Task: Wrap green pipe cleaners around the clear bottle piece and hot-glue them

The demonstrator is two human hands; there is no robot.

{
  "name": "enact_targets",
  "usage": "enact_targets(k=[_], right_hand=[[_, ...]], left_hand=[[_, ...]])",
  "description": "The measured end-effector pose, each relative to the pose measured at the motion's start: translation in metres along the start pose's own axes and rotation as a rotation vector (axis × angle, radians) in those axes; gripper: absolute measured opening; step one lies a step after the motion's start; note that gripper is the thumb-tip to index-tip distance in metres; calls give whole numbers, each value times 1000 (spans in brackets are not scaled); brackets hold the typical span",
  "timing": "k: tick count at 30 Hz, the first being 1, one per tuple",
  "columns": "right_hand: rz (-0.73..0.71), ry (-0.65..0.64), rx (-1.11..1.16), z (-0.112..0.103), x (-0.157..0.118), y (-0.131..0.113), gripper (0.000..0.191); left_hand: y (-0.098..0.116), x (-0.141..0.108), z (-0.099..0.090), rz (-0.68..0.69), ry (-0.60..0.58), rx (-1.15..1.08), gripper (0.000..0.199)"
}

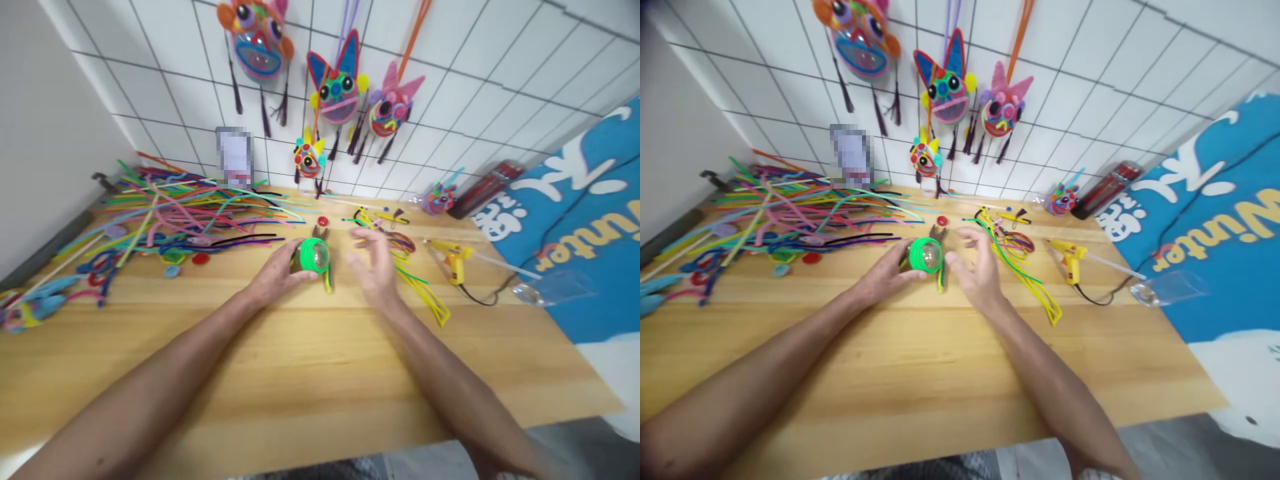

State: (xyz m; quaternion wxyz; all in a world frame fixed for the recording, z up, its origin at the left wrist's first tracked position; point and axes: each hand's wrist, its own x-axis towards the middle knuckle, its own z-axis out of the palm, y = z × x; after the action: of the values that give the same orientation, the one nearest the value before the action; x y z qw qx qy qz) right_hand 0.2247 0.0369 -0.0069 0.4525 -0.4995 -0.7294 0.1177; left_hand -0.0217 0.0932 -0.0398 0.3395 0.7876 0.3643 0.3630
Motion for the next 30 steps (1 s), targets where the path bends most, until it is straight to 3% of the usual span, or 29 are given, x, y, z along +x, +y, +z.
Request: enact_targets(k=[5, 9, 16, 23, 30], right_hand=[[1, -128, -13, 23, -16, 7, 70], [-42, -185, -41, 28, -18, 9, 64], [-113, -143, -34, 26, -19, 7, 52], [-166, -128, -85, 28, -22, 5, 52], [-218, -102, -102, 29, -23, 2, 53]], left_hand=[[-1, 0, 2, 38, 18, 13, 73], [-5, -2, 4, 34, 25, 55, 79], [-3, -2, 3, 126, -5, 93, 82], [8, -8, -5, -8, -65, 45, 67], [13, -9, -7, -45, -70, -36, 63]])
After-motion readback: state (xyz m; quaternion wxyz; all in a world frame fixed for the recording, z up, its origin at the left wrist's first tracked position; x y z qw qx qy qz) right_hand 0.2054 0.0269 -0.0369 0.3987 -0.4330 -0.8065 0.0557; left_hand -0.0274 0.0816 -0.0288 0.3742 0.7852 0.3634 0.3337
